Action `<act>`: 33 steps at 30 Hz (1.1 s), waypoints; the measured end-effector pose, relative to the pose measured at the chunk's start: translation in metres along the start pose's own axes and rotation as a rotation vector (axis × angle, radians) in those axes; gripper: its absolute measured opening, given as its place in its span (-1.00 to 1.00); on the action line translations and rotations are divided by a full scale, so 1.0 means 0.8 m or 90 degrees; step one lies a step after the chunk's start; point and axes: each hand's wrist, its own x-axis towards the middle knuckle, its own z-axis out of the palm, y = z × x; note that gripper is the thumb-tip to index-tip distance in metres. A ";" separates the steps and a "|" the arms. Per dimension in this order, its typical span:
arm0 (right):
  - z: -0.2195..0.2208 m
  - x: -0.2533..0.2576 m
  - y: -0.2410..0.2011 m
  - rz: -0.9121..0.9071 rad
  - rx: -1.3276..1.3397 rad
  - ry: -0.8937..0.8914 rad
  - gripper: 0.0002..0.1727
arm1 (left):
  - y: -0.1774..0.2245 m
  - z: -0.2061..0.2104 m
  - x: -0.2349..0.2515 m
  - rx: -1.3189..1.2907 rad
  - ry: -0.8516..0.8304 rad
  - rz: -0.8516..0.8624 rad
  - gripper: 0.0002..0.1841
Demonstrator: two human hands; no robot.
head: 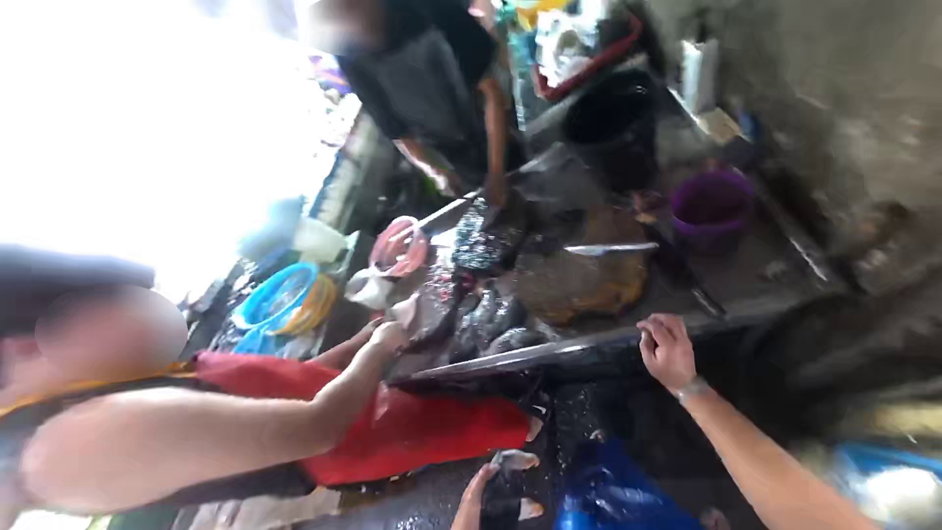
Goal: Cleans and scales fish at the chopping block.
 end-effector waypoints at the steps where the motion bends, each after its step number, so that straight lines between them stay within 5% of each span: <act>1: 0.016 0.063 -0.012 -0.045 -0.055 -0.030 -0.62 | 0.017 0.017 0.001 -0.126 -0.027 0.031 -0.52; 4: 0.065 0.205 -0.014 -0.006 -0.198 -0.210 -0.35 | 0.097 0.067 0.020 -0.363 -0.098 0.120 -0.49; 9: 0.076 0.288 0.002 0.072 -0.278 -0.422 -0.57 | 0.270 0.130 0.075 -0.548 -0.143 0.221 -0.51; 12: 0.020 0.299 -0.067 0.080 -0.149 -0.302 -0.56 | 0.353 0.168 0.135 -0.570 -0.160 0.255 -0.59; 16: -0.029 0.303 -0.210 -0.075 -0.055 -0.186 -0.55 | 0.427 0.238 0.190 -0.525 -0.143 0.286 -0.53; 20: -0.011 0.312 -0.183 -0.078 -0.164 -0.332 -0.54 | 0.462 0.285 0.207 -0.573 -0.101 0.264 -0.52; 24: -0.018 0.327 -0.169 -0.056 -0.183 -0.254 -0.55 | 0.462 0.315 0.240 -0.508 0.024 0.285 -0.52; 27: -0.014 0.308 -0.134 -0.046 -0.147 -0.310 -0.54 | 0.449 0.327 0.238 -0.517 0.047 0.249 -0.49; 30: -0.003 0.334 -0.146 -0.154 -0.108 -0.216 -0.54 | 0.478 0.332 0.257 -0.592 0.076 0.300 -0.55; 33: 0.002 0.327 -0.129 -0.144 -0.101 -0.257 -0.52 | 0.478 0.334 0.246 -0.635 0.125 0.218 -0.52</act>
